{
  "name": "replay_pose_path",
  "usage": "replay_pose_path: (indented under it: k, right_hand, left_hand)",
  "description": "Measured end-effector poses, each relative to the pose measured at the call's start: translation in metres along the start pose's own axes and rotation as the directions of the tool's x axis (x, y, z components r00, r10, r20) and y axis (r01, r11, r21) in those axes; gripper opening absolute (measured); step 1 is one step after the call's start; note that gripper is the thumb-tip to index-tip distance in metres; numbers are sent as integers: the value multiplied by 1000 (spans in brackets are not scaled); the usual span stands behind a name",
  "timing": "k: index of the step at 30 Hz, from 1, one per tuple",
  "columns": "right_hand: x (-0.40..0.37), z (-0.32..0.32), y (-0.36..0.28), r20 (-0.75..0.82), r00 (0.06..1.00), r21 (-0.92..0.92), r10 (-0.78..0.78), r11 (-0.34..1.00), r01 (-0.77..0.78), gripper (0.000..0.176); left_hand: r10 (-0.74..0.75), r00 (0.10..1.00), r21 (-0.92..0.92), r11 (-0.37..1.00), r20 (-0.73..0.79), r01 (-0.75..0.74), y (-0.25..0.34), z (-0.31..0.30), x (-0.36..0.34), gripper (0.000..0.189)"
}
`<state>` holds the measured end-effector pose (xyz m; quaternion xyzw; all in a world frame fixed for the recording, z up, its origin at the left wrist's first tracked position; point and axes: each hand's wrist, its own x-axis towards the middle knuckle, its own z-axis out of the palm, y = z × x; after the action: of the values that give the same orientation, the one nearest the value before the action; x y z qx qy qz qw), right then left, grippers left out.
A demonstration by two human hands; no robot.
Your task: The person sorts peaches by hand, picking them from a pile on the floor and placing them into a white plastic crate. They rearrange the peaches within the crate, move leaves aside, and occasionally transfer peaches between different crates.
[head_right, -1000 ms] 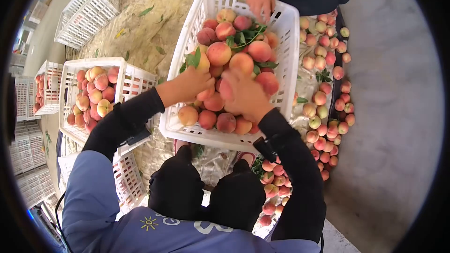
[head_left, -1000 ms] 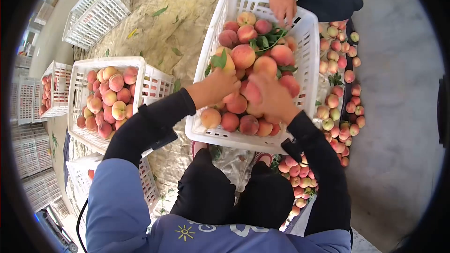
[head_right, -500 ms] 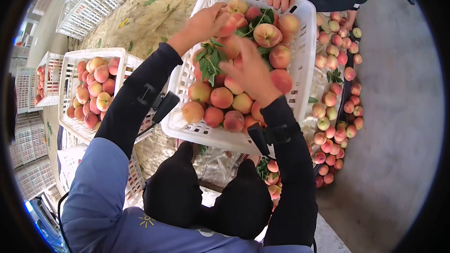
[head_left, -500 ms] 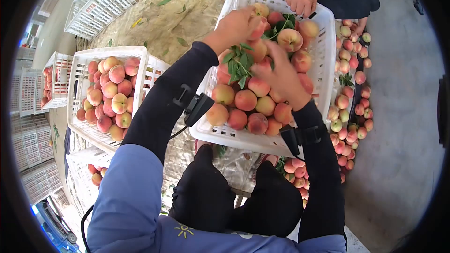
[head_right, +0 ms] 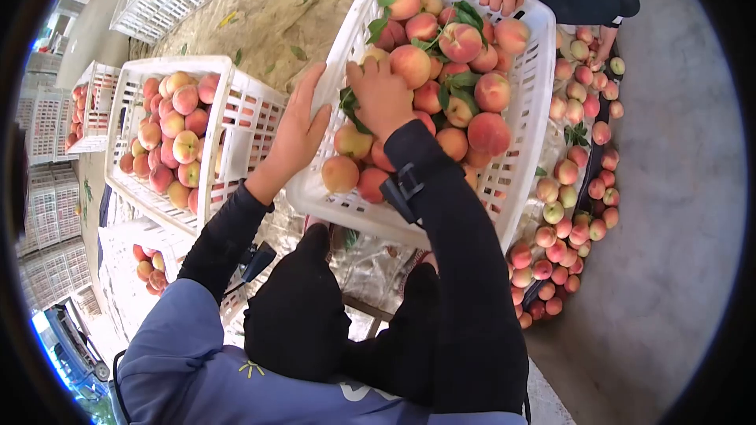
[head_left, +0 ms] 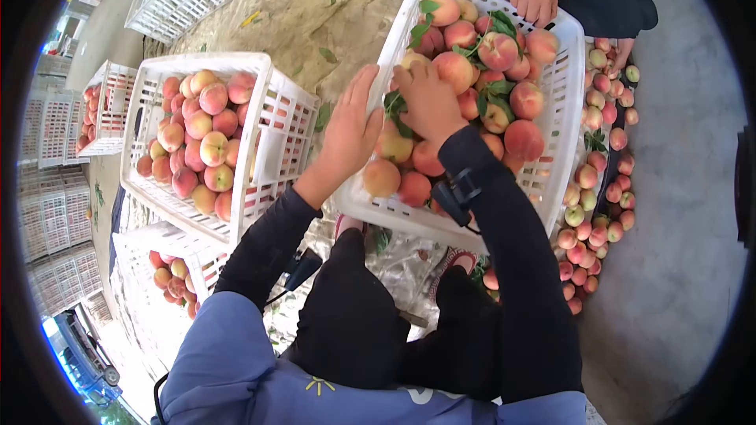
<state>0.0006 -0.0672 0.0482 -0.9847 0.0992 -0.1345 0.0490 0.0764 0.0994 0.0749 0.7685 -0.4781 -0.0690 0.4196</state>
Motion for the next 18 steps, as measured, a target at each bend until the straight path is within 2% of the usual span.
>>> replay_pose_path:
  k: [1,2,3,4,5,6,7,8,10,11,13,14,16,18]
  right_hand:
    - [-2,-12,3,24,1000,128,1,992,-4,61]
    - [-6,-25,6,32,999,129,2,992,-6,61]
    - [-12,-44,4,142,971,379,192,896,-232,56]
    - [-19,-59,2,296,895,567,333,694,-445,51]
    - [-26,-71,2,305,896,564,324,696,-444,51]
    - [-36,-82,1,497,829,801,256,231,-552,47]
    - [-44,-88,-2,625,775,760,97,-301,-575,45]
    - [-55,-82,-6,627,773,760,99,-299,-578,45]
    - [-73,-64,-15,808,585,551,-66,-268,-791,49]
    - [-76,-63,-21,809,584,549,-68,-268,-792,49]
    - [-72,-65,-35,919,392,394,-47,41,-918,45]
    - [-77,-55,-35,919,392,394,-55,44,-918,45]
    - [-91,-34,-32,836,547,530,-49,-190,-826,41]
    - [-91,-36,-31,848,529,513,-36,-190,-837,40]
  left_hand:
    - [-13,1000,-41,999,-6,12,-1,1,0,61]
    - [-20,1000,-80,997,-14,19,-2,1,2,60]
    - [-31,999,-86,996,-12,29,-2,1,1,60]
    - [-41,999,-92,995,-1,41,-2,0,0,58]
    - [-51,999,-96,994,6,51,-2,-1,-1,57]
    - [-61,998,-98,993,4,61,-4,-1,-2,57]
    - [-56,998,-117,992,-4,56,-5,0,-2,56]
    - [-46,999,-137,990,-11,44,-5,1,-1,56]
    - [-68,998,-159,985,6,68,-6,1,0,55]
    - [-97,995,-173,980,24,100,-6,0,-2,54]
    - [-66,998,-153,986,12,67,-5,-5,-6,53]
    - [-32,999,-134,991,5,32,-4,-8,-10,52]
    - [-49,999,-105,993,7,50,-1,-17,-22,49]
    - [-43,999,-72,996,6,43,6,-32,-29,46]
